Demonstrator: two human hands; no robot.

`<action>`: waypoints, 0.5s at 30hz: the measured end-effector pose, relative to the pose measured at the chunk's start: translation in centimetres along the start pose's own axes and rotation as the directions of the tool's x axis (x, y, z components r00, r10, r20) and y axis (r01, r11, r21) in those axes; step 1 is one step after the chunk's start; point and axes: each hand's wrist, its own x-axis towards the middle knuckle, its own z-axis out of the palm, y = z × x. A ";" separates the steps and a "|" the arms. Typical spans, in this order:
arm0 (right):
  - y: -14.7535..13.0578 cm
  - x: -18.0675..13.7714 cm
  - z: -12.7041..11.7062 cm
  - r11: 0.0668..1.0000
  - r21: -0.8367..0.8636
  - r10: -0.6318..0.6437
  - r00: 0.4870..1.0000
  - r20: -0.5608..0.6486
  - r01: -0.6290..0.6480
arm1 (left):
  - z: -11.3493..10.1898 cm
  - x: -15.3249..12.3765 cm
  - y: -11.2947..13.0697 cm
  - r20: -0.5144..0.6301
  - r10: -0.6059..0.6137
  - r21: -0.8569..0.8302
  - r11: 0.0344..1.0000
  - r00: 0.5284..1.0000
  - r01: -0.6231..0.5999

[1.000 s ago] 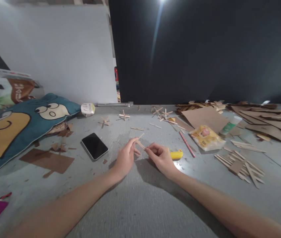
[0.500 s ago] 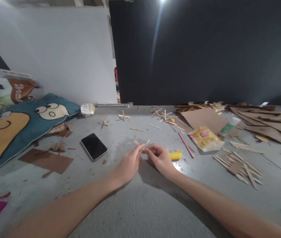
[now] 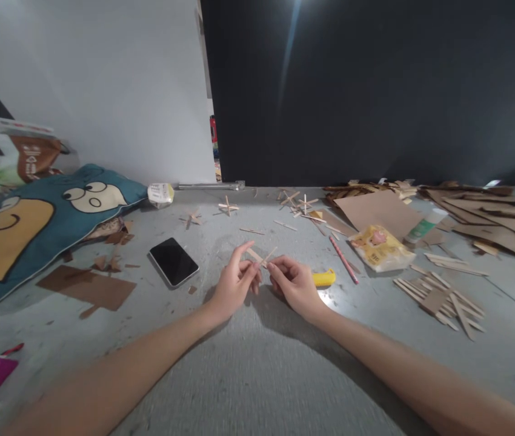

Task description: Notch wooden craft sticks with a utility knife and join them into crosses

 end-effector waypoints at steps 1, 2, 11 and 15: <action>0.0 0.0 0.0 1.000 0.000 -0.001 1.000 0.006 0.001 | 0.0 0.0 0.0 -0.003 0.003 -0.003 1.000 1.000 -0.003; 0.1 0.0 0.0 1.000 0.000 -0.003 1.000 0.008 0.003 | 0.0 0.0 0.0 -0.010 0.007 -0.003 1.000 1.000 -0.007; 0.1 -0.3 0.0 0.996 -0.062 -0.072 0.997 -0.034 0.070 | 0.3 0.2 0.0 0.012 -0.081 -0.097 0.992 0.997 0.082; -0.1 -0.3 0.0 0.993 -0.088 -0.085 0.996 -0.017 0.083 | 0.5 0.5 -0.6 0.085 -0.111 -0.118 0.986 0.990 0.120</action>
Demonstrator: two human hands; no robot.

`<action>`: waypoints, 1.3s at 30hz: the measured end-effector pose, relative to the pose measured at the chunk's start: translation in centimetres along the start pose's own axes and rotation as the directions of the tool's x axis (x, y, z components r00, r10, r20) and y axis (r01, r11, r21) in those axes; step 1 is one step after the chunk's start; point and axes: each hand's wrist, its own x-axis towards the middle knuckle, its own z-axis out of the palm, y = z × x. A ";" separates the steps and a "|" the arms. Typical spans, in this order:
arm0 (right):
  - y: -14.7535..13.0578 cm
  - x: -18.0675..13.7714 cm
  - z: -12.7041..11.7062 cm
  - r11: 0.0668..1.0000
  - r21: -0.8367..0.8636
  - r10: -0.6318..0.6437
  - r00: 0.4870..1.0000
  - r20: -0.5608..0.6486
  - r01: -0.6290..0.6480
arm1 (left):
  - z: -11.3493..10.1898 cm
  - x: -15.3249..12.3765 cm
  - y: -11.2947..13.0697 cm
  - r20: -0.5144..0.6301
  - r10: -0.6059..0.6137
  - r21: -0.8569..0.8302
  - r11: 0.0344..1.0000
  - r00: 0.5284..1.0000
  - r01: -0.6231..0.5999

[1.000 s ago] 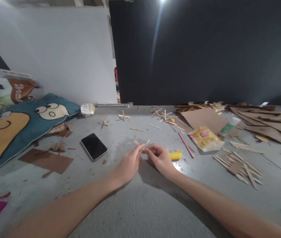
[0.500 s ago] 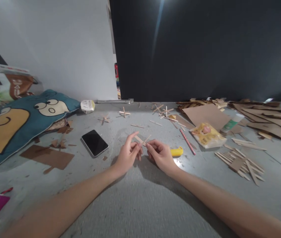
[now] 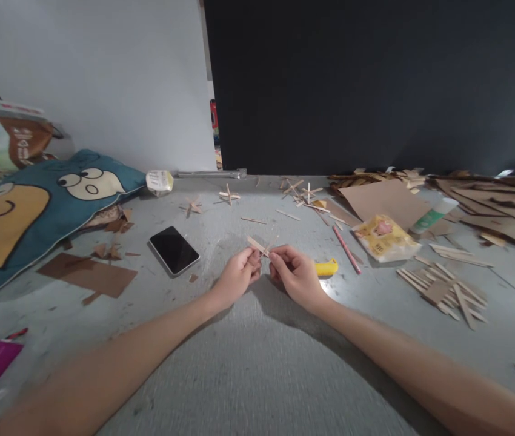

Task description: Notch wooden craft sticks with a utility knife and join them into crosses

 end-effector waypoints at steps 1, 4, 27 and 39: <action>0.0 0.0 0.0 1.000 -0.007 -0.006 1.000 0.005 0.006 | 0.0 0.1 -0.1 0.020 -0.013 -0.004 1.000 1.000 0.013; 0.0 0.1 -0.1 1.000 -0.023 -0.008 1.000 0.005 0.008 | 0.0 0.1 -0.4 0.048 -0.034 -0.032 0.999 0.998 0.035; -0.1 0.2 -0.5 0.999 -0.008 -0.041 0.999 -0.029 0.041 | 0.3 -0.3 1.5 0.290 -0.135 -0.512 0.814 0.947 0.273; -0.3 0.1 -0.7 0.996 -0.083 0.033 0.995 0.091 -0.026 | 0.2 -0.4 1.7 0.339 -0.225 -0.575 0.719 0.914 0.390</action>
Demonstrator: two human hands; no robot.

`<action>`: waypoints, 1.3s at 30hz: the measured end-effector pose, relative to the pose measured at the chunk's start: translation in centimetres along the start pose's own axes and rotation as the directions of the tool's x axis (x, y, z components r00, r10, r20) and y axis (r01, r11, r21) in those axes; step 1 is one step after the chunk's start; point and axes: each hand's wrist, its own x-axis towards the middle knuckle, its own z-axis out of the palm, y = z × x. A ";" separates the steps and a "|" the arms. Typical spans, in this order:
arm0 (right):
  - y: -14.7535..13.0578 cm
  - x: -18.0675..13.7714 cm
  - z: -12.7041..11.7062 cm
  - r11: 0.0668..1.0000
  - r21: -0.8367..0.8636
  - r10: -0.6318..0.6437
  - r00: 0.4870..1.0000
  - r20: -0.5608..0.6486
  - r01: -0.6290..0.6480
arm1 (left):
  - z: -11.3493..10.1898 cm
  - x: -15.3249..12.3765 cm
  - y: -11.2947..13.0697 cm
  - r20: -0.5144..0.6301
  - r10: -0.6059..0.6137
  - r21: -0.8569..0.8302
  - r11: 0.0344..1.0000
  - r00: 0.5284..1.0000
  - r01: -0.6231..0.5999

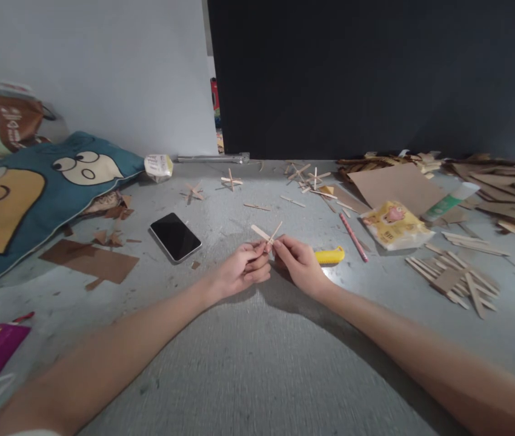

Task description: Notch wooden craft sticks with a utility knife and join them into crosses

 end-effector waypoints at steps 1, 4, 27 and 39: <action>-0.1 0.0 0.0 1.000 0.011 0.009 1.000 0.001 -0.009 | 0.0 0.0 0.1 -0.006 -0.005 -0.003 1.000 1.000 0.005; -0.2 0.0 0.2 0.997 0.071 0.034 0.999 -0.006 -0.033 | 0.1 0.0 0.2 -0.018 -0.017 -0.019 1.000 1.000 0.016; 0.0 -0.1 0.7 0.985 0.175 0.024 0.997 -0.076 -0.010 | 0.0 0.4 -0.4 0.044 0.106 0.238 0.965 0.993 -0.113; -0.4 -0.6 0.7 0.990 0.112 -0.069 0.989 -0.130 0.083 | 1.3 -0.3 -0.1 0.074 0.011 0.000 1.000 0.997 -0.011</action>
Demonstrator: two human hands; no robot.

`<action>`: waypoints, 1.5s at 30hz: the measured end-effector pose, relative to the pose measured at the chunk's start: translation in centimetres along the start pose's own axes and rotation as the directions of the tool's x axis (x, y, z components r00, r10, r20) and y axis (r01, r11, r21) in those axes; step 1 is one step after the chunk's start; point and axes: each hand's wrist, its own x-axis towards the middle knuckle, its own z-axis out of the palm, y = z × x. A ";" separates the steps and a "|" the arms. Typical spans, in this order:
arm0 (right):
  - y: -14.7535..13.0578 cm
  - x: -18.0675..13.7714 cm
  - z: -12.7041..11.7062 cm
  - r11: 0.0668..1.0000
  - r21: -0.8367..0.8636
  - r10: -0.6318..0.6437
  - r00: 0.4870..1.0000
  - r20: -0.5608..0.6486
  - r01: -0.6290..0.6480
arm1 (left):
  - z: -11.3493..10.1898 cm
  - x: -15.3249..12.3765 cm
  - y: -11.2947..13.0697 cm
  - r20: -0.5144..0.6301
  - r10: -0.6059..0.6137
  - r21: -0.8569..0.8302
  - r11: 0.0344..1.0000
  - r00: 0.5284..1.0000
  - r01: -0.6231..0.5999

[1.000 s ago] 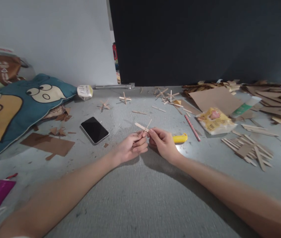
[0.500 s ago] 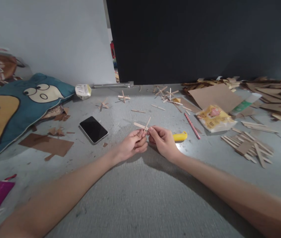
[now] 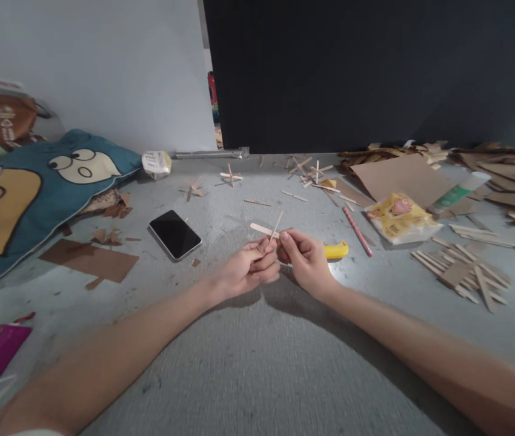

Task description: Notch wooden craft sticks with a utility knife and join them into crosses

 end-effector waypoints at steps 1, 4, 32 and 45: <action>0.0 -0.1 0.0 1.000 0.003 -0.001 1.000 -0.005 0.001 | 0.1 0.0 0.0 -0.001 -0.001 -0.019 1.000 1.000 0.001; 0.1 -0.3 0.1 1.000 -0.001 0.002 1.000 -0.008 -0.002 | 0.3 -0.2 0.0 -0.016 -0.020 -0.068 0.998 1.000 0.019; 0.0 0.2 -0.5 0.988 -0.142 0.066 0.994 0.087 -0.053 | -0.8 0.2 -1.5 -0.218 0.215 0.548 0.834 0.952 -0.063; 0.1 0.3 -0.4 0.989 -0.096 0.117 0.992 0.057 -0.111 | -4.1 0.9 0.2 -0.481 0.665 0.851 0.510 0.571 0.123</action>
